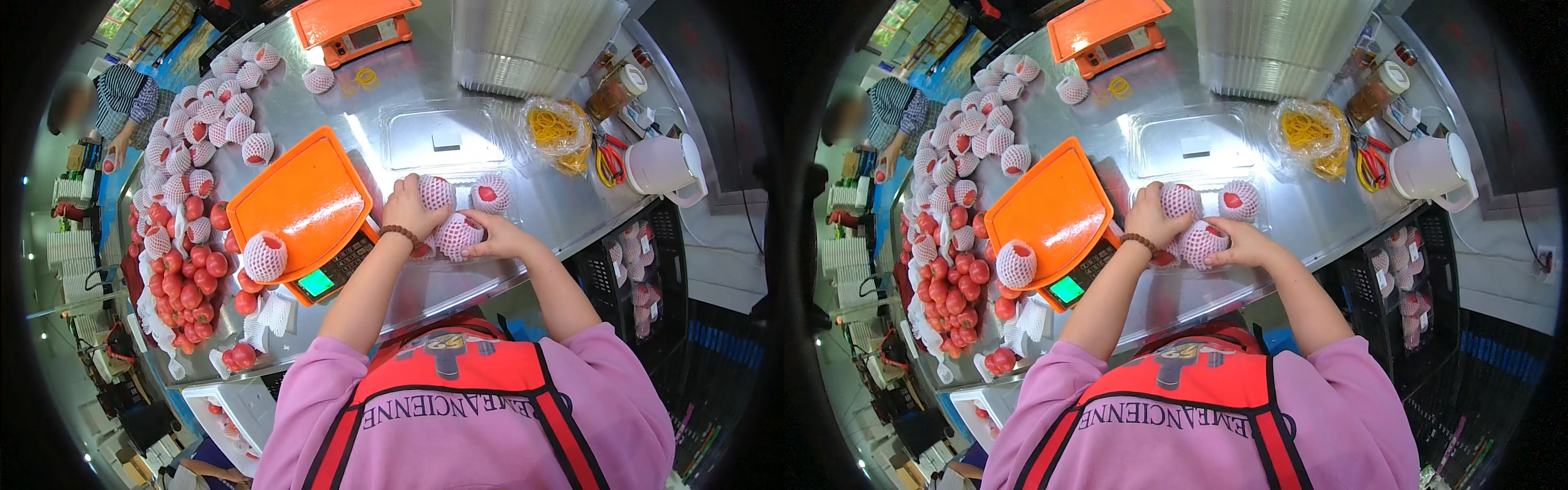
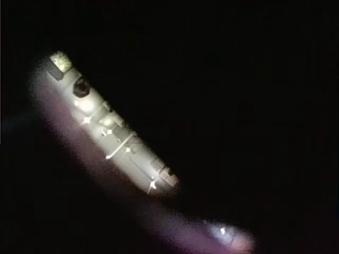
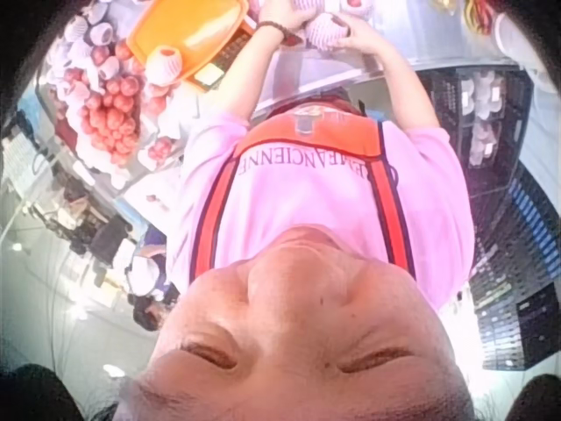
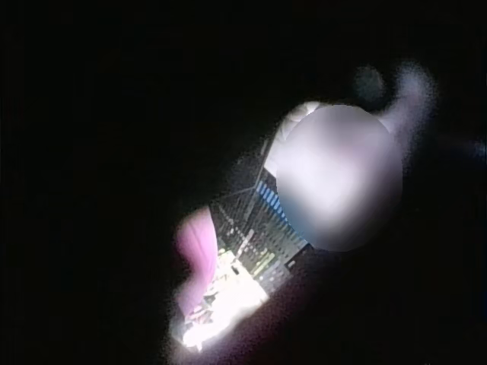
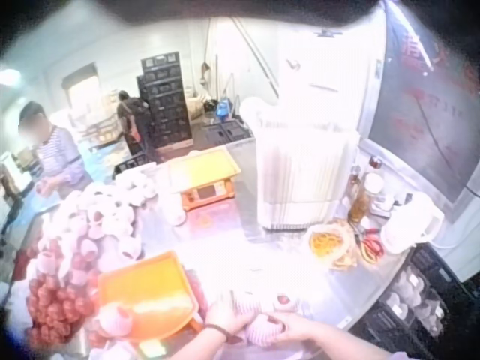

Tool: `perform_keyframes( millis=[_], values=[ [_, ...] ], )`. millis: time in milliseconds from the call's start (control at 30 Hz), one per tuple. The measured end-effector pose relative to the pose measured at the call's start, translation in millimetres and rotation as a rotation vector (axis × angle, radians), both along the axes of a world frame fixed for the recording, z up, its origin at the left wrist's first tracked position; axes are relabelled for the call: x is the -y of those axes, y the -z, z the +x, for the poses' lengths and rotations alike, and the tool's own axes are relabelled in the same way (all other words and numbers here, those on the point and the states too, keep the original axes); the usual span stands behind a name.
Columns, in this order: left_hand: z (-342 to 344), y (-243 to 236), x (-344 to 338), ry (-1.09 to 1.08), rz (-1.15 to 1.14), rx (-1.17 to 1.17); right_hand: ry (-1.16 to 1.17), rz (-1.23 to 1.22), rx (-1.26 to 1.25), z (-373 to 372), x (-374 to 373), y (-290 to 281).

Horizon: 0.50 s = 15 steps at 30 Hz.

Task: The person places foam-netted apples onto a digital scale, then transfers them into a clear plastic clamshell container. The person closes the container and sets it aside, repeating the process with additional apples.

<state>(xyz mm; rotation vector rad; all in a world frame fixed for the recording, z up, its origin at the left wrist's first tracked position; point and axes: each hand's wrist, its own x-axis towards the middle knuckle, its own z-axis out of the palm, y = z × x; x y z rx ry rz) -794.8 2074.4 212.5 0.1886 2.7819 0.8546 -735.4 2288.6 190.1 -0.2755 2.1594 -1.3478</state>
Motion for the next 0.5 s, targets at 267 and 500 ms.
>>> perform_keyframes(
  millis=[267,500],
  values=[
    [-6.3,-1.6,-1.3,-0.094,0.169,0.262,0.098,0.009,0.003,7.0,17.0,-4.9],
    [-3.3,8.8,5.7,0.058,0.283,0.245,0.163,0.192,-0.126,20.9,27.7,-14.3]
  ],
)
